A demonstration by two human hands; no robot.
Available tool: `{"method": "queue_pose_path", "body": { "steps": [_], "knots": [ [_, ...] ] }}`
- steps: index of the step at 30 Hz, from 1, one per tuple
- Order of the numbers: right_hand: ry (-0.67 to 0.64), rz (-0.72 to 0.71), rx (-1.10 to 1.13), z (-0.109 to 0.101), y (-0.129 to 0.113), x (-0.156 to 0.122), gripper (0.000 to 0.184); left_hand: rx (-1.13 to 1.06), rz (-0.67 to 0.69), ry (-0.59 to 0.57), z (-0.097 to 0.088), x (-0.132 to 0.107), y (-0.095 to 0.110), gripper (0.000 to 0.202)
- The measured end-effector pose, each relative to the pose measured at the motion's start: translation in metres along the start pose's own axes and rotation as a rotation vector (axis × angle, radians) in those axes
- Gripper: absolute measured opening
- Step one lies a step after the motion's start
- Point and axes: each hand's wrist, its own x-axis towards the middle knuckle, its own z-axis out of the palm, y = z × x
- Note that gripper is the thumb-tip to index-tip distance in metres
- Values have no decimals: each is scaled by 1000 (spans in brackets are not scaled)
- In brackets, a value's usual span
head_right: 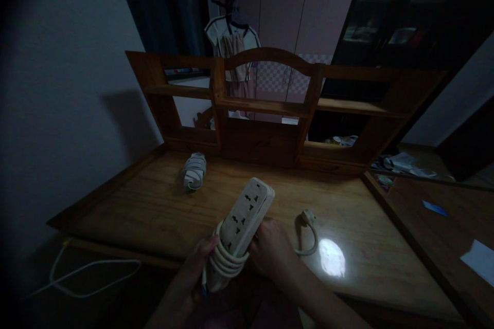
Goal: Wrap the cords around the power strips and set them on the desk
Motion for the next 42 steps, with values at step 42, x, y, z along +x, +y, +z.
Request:
{"method": "queue_pose_path", "body": {
  "steps": [42],
  "knots": [
    [157,-538,-811,-54,-47,-72,34,1053,854,249,12,32,0,35]
  ]
}}
